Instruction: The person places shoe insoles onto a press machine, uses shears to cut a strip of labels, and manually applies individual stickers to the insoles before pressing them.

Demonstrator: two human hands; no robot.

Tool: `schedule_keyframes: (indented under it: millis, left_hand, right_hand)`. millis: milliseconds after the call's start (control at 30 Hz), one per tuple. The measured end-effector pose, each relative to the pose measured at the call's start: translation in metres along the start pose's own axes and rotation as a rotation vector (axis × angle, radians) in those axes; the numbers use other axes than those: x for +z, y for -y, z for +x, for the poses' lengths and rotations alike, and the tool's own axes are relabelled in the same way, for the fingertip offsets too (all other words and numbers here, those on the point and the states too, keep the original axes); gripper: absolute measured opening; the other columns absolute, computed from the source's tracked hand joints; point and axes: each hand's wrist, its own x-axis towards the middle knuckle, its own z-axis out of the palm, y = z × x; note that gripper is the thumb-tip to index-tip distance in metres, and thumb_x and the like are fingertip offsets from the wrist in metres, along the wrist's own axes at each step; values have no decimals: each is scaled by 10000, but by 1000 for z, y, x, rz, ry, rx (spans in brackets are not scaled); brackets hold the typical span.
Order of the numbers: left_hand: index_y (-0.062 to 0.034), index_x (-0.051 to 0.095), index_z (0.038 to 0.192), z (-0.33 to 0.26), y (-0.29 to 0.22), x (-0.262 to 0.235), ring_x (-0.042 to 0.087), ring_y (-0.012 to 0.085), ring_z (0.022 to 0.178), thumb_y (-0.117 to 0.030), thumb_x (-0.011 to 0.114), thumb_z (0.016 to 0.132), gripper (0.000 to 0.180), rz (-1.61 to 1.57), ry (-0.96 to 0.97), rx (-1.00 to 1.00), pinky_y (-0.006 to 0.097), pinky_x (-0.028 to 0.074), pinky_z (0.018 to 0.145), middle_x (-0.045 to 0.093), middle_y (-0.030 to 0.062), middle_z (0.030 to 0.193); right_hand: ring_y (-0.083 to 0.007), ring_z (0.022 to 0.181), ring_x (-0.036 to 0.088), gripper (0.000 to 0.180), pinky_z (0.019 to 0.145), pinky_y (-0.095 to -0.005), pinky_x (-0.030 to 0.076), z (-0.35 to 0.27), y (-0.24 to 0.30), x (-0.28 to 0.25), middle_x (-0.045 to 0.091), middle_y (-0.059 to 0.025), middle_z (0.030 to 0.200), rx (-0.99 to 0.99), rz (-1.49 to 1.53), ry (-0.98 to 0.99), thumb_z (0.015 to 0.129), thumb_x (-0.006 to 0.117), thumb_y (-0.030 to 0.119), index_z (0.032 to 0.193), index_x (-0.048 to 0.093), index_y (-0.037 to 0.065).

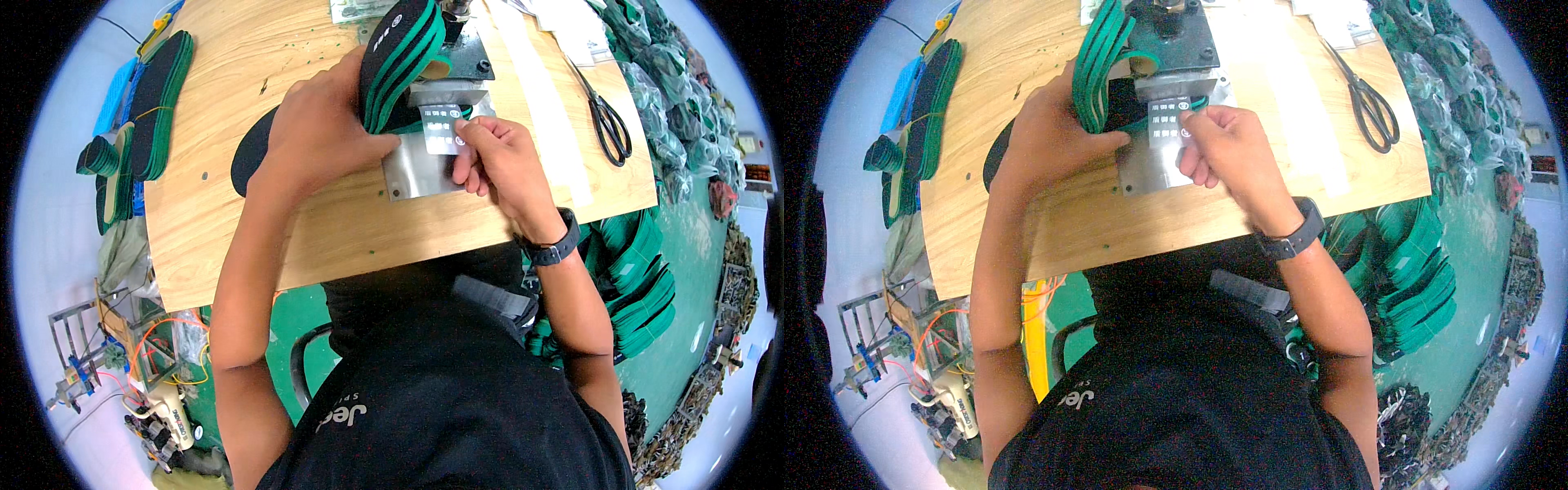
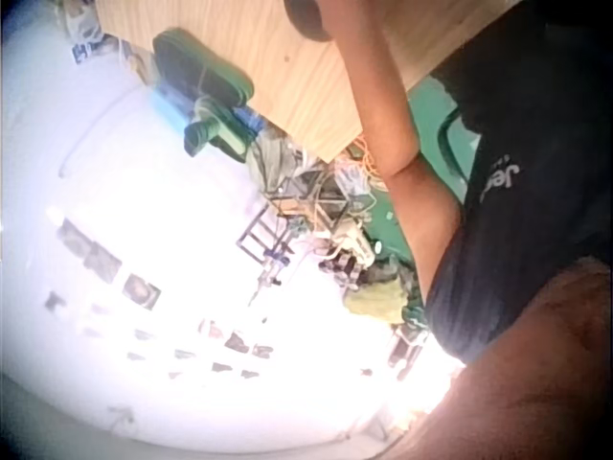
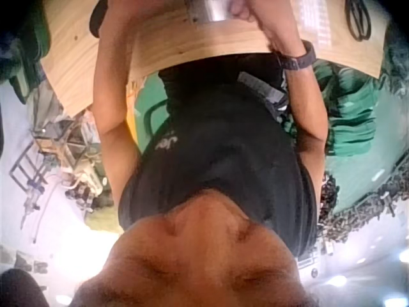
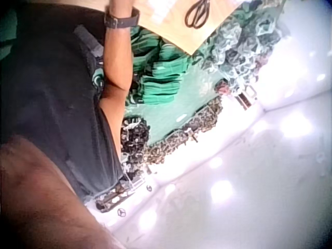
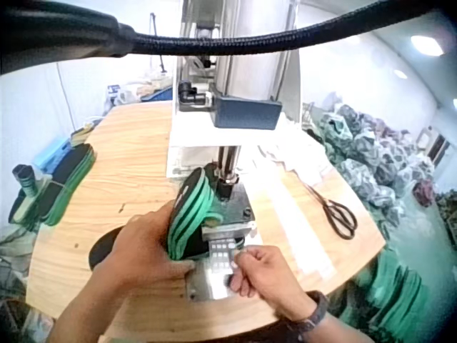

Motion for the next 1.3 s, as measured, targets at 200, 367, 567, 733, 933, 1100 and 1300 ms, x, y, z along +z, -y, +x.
schedule_keyframes:
  millis: [200, 367, 567, 733, 933, 1100, 1300]
  left_hand:
    - [-71, 505, 1224, -3, -4, -2, 617, 383, 848, -200, 739, 631, 651, 101, 2, -48, 433, 498, 765, 651, 199, 894]
    - [-32, 585, 1133, -3, -11, -7, 642, 328, 812, -190, 709, 694, 483, 62, 18, -77, 378, 501, 748, 646, 206, 867]
    - [13, 650, 928, -11, 11, -22, 563, 125, 657, -118, 643, 700, 263, -413, -245, -154, 272, 477, 661, 620, 50, 710]
    - [-2, 619, 780, -10, 27, -23, 547, 96, 651, -82, 621, 697, 115, -567, -314, -144, 272, 469, 631, 611, 19, 698]
    - [-18, 592, 735, -13, 18, -23, 503, 81, 605, -71, 612, 694, 70, -516, -321, -151, 263, 445, 589, 569, -7, 653]
    - [-9, 600, 750, -16, 13, -24, 508, 77, 615, -72, 620, 695, 86, -469, -296, -220, 251, 445, 598, 580, -2, 666]
    - [-5, 620, 796, -15, 11, -17, 534, 82, 643, -86, 642, 687, 137, -451, -381, -215, 255, 458, 617, 606, 12, 694]
  right_hand:
    - [-86, 418, 499, 239, 382, -180, 376, -11, -7, -2, 601, -61, 584, -70, 99, -44, 941, 523, 218, 804, 561, 26]
    - [-100, 449, 513, 241, 406, -199, 391, -25, -15, -25, 615, -85, 624, -122, 247, -197, 948, 496, 212, 848, 562, 2]
    - [-61, 388, 490, 275, 343, -169, 331, -5, 0, -8, 588, -23, 537, -23, -12, 22, 931, 563, 226, 716, 589, 56]
    - [-58, 373, 489, 269, 325, -163, 320, -3, 1, -6, 592, -30, 531, -9, -47, 32, 925, 578, 228, 719, 590, 54]
    - [-55, 358, 471, 264, 323, -166, 314, -2, 3, -6, 584, -23, 517, -5, -78, 26, 918, 588, 230, 722, 588, 53]
    - [-49, 350, 455, 277, 323, -166, 295, 0, 4, -7, 577, -19, 509, 30, -78, 18, 919, 591, 244, 709, 577, 65]
    - [-68, 372, 473, 288, 342, -189, 314, 0, 3, -6, 591, -47, 532, 58, -106, 9, 914, 568, 259, 730, 587, 39]
